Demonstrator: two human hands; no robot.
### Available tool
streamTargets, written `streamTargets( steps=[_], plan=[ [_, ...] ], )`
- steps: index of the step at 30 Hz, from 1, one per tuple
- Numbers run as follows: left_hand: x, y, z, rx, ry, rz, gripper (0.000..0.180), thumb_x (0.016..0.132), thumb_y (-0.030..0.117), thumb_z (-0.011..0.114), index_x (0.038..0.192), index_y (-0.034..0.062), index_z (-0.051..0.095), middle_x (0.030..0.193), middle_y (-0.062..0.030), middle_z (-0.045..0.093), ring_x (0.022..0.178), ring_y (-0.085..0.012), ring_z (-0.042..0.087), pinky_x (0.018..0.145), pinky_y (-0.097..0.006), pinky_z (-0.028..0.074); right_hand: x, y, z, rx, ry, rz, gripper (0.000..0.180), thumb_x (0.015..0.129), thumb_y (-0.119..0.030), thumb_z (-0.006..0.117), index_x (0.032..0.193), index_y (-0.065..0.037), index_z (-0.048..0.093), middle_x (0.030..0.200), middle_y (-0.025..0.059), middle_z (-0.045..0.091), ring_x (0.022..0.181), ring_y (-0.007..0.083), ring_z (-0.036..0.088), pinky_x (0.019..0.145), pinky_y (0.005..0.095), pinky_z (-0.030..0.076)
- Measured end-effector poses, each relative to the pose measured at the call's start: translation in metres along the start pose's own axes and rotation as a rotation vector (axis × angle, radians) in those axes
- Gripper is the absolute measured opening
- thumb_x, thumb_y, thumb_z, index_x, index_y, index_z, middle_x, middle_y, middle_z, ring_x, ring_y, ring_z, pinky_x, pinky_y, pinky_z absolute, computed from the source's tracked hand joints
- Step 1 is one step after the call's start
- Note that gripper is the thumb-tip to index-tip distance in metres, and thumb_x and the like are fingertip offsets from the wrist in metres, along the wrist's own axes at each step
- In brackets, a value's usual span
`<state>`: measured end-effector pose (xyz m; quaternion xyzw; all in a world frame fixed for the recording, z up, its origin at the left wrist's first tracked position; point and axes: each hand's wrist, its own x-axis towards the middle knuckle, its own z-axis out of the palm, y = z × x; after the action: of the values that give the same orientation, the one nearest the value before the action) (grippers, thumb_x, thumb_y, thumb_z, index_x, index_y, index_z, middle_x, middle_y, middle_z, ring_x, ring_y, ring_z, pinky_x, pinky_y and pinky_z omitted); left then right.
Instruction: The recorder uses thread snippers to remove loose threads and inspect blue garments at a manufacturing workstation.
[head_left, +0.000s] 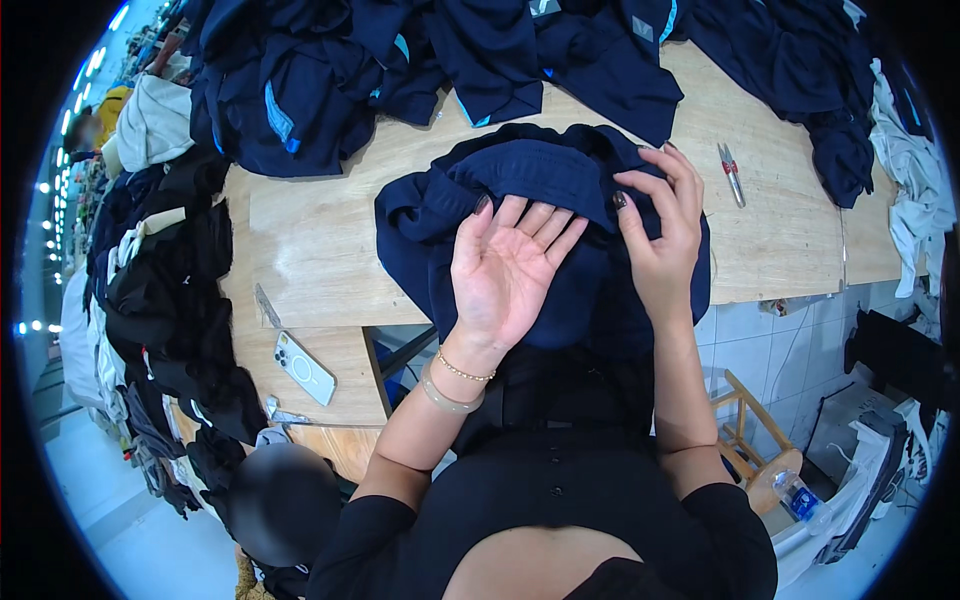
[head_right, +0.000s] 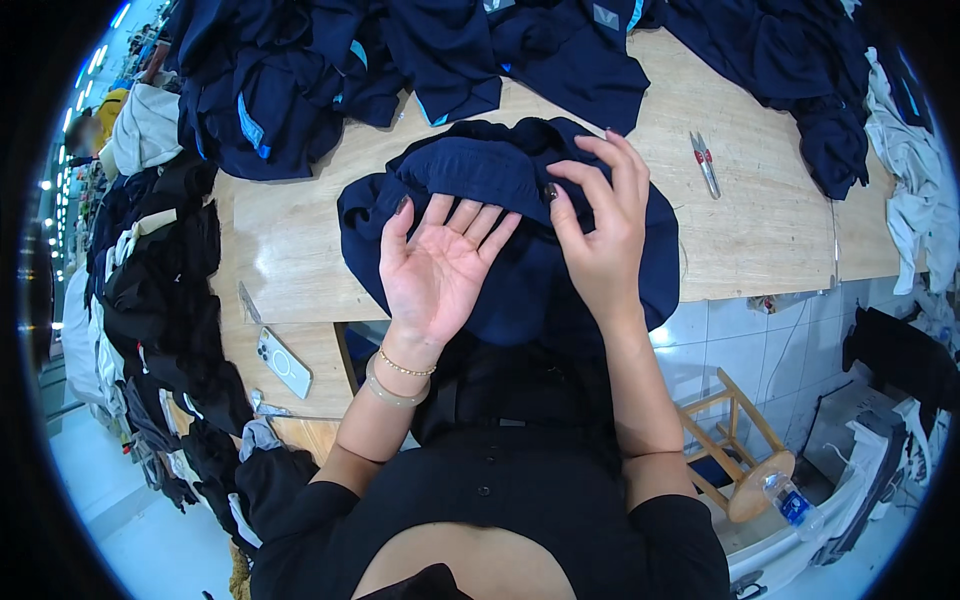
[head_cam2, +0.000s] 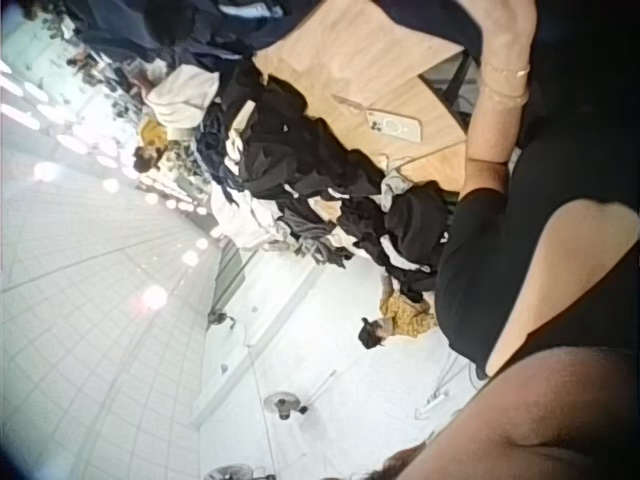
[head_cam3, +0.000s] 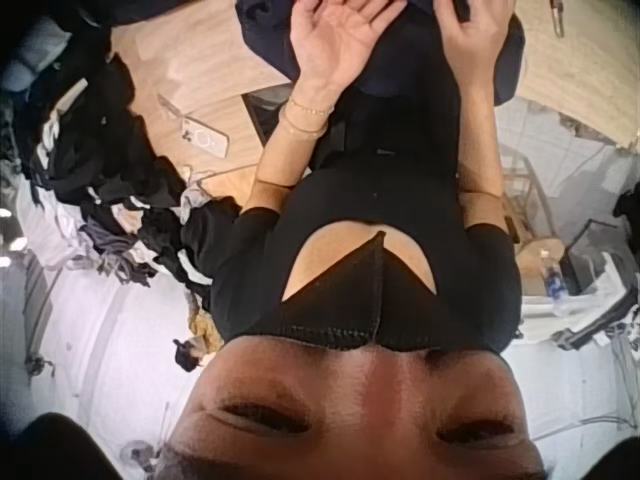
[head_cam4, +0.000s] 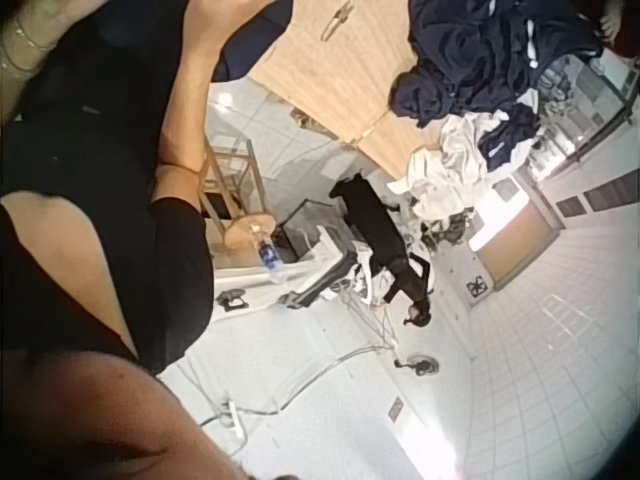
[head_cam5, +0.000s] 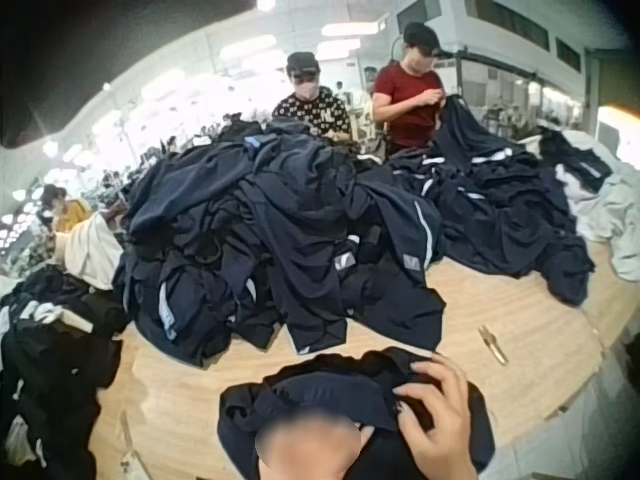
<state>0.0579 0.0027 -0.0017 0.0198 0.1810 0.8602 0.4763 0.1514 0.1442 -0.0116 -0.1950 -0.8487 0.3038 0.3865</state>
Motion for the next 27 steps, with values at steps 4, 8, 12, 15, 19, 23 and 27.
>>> streamTargets(
  steps=[4,8,12,15,19,23,27],
  plan=[
    [0.003,-0.005,0.002,-0.127,-0.082,-0.016,0.045,0.094,0.038,0.041,0.117,-0.0003,0.049,0.129,-0.019,0.049,0.128,-0.0316,0.041,0.115,-0.047,0.023,0.001,-0.016,-0.008,-0.035,0.053,-0.094,0.023,0.071,-0.003,0.068,0.095,-0.005,0.065,0.117,0.013,0.054,0.12,0.0365,0.044,0.1,0.0441,0.037],
    [0.002,-0.006,-0.013,-0.09,-0.11,-0.03,0.027,0.095,0.033,0.044,0.086,0.0077,0.047,0.101,-0.0101,0.053,0.109,-0.025,0.049,0.109,-0.043,0.032,-0.004,-0.02,0.012,-0.075,0.024,-0.177,0.039,0.068,-0.013,0.072,0.107,-0.013,0.065,0.124,0.0105,0.052,0.121,0.0351,0.045,0.097,0.0442,0.035],
    [0.0,-0.01,-0.019,-0.04,-0.108,-0.051,0.023,0.095,0.03,0.044,0.086,0.0096,0.044,0.097,-0.0057,0.05,0.109,-0.0209,0.048,0.104,-0.037,0.035,-0.004,-0.018,0.019,-0.117,0.035,-0.217,0.036,0.07,-0.011,0.068,0.105,-0.011,0.063,0.117,0.0093,0.054,0.115,0.0302,0.049,0.092,0.0425,0.037],
    [0.004,-0.011,-0.005,0.217,-0.011,-0.001,0.021,0.095,0.031,0.045,0.091,0.0107,0.048,0.112,-0.0063,0.053,0.119,-0.0221,0.047,0.104,-0.039,0.035,0.002,-0.013,0.023,-0.12,0.157,-0.238,0.029,0.068,-0.004,0.069,0.097,-0.007,0.067,0.089,0.005,0.055,0.084,0.0239,0.053,0.069,0.0373,0.04],
    [-0.007,-0.005,0.011,1.038,0.018,0.111,0.037,0.093,0.009,0.048,0.128,-0.0009,0.052,0.125,-0.0119,0.056,0.112,-0.0213,0.055,0.099,-0.035,0.041,0.022,-0.006,0.027,0.031,0.244,-0.227,0.021,0.071,0.004,0.066,0.091,-0.003,0.065,0.067,0.0054,0.052,0.057,0.0193,0.051,0.053,0.0306,0.041],
    [-0.014,0.031,0.053,1.732,-0.123,0.773,0.049,0.071,-0.002,0.063,0.119,-0.0033,0.057,0.121,-0.0176,0.057,0.117,-0.0314,0.053,0.101,-0.038,0.04,0.046,-0.022,0.021,0.317,0.211,-0.058,0.016,0.079,0.004,0.062,0.094,-0.001,0.064,0.069,0.0041,0.055,0.054,0.0092,0.048,0.049,0.0234,0.039],
    [0.023,0.057,0.081,1.593,-0.174,0.618,0.095,0.064,0.006,0.075,0.146,0.0036,0.026,0.137,-0.0162,0.043,0.124,-0.0255,0.047,0.104,-0.036,0.038,0.082,-0.064,0.01,0.826,-0.059,0.026,0.017,0.088,0.001,0.055,0.104,-0.003,0.058,0.08,0.0005,0.058,0.064,0.0038,0.053,0.059,0.0174,0.043]
  ],
)
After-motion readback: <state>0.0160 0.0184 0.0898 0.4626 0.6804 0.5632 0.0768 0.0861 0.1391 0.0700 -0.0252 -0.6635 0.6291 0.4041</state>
